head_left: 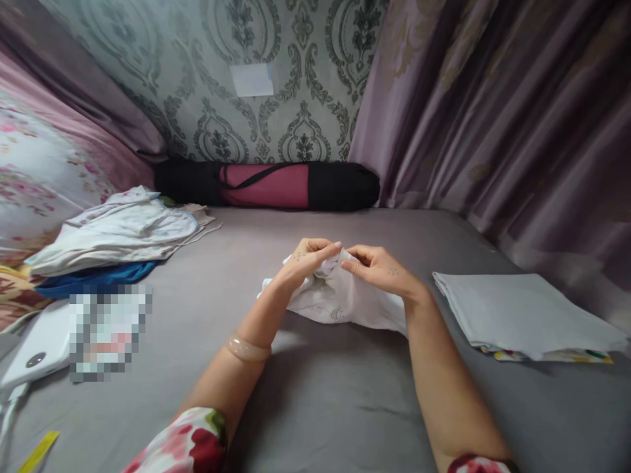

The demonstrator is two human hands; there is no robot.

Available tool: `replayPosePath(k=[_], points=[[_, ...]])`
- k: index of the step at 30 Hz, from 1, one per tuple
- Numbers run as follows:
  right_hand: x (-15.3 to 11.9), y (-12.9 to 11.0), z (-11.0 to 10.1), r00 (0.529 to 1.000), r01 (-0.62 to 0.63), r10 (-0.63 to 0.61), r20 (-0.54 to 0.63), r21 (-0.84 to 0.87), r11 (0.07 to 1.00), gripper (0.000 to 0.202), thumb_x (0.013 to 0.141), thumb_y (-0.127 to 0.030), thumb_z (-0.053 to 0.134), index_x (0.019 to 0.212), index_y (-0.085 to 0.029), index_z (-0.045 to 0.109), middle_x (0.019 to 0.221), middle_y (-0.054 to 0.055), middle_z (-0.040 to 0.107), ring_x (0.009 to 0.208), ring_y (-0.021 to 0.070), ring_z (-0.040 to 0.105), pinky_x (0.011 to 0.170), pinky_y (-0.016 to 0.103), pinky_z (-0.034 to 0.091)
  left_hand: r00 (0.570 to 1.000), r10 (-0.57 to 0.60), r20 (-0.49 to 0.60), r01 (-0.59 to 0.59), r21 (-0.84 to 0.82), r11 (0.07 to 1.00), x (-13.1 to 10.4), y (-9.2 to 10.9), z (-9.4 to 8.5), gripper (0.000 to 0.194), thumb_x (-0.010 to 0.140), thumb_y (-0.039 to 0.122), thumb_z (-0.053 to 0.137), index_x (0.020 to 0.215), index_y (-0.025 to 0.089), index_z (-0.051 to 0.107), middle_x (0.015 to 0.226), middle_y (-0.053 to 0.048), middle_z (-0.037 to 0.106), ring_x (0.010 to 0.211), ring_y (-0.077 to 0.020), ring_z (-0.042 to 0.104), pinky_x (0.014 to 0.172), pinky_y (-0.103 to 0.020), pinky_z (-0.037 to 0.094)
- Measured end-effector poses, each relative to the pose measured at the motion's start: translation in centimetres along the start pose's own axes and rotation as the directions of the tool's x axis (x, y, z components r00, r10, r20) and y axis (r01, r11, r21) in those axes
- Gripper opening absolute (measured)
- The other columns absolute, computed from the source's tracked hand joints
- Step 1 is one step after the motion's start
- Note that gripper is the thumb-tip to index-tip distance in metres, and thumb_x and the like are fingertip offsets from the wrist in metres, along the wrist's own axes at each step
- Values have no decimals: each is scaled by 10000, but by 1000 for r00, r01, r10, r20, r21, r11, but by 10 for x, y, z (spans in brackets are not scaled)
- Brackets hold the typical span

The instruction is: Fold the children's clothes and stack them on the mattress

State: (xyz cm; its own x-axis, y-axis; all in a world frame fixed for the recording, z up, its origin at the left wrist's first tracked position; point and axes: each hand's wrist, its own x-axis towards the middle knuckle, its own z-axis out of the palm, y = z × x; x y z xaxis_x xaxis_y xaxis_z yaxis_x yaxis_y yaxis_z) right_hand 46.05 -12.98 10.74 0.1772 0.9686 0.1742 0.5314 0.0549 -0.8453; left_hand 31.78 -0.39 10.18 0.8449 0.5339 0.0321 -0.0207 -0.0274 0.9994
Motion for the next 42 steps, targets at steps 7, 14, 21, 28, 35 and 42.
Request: replayPosePath(k=[7, 14, 21, 28, 35, 42], points=[[-1, 0, -3, 992, -81, 84, -99, 27, 996, 355, 839, -530, 598, 819, -186, 683, 778, 6, 652, 684, 138, 551, 591, 247, 400, 998, 61, -33, -59, 51, 997, -1, 2, -17, 381, 806, 519, 624, 945, 170, 690, 811, -25, 655, 685, -126, 548, 610, -238, 405], [0, 21, -12, 949, -128, 144, -279, 74, 989, 417, 809, -582, 614, 832, -176, 704, 747, 15, 654, 657, 148, 548, 565, 241, 401, 998, -14, 65, -9, 340, 940, -6, -1, -55, 474, 764, 540, 658, 1082, 189, 662, 1052, -66, 679, 962, -200, 614, 808, -291, 469], [3, 39, -17, 893, -134, 172, -416, 118, 984, 424, 761, -591, 659, 779, -171, 712, 716, 10, 640, 641, 142, 535, 569, 237, 388, 994, 11, 110, -72, 568, 820, -4, -13, -71, 510, 704, 475, 714, 1125, 199, 631, 1084, -72, 647, 953, -222, 592, 816, -331, 475], [2, 46, -22, 860, -175, 225, -458, 150, 973, 445, 730, -607, 671, 765, -165, 710, 675, 1, 621, 607, 133, 514, 545, 237, 371, 984, 162, -74, -77, 644, 761, 11, -50, -68, 460, 730, 329, 669, 1167, 217, 577, 1107, -66, 624, 898, -196, 567, 808, -328, 466], [3, 54, -23, 851, -185, 241, -467, 164, 969, 440, 728, -599, 670, 762, -161, 707, 661, -5, 622, 591, 128, 510, 538, 236, 376, 944, 306, -121, -151, 669, 728, 17, -54, -56, 217, 791, 286, 607, 1002, 243, 630, 993, -11, 655, 796, -154, 559, 796, -288, 455], [2, 54, -24, 859, -191, 240, -451, 152, 970, 454, 730, -618, 655, 764, -168, 695, 670, 0, 623, 597, 141, 519, 539, 245, 386, 932, 327, -157, -160, 630, 760, 20, -58, -57, 253, 844, 392, 559, 962, 213, 694, 926, -32, 704, 778, -174, 590, 812, -302, 457]])
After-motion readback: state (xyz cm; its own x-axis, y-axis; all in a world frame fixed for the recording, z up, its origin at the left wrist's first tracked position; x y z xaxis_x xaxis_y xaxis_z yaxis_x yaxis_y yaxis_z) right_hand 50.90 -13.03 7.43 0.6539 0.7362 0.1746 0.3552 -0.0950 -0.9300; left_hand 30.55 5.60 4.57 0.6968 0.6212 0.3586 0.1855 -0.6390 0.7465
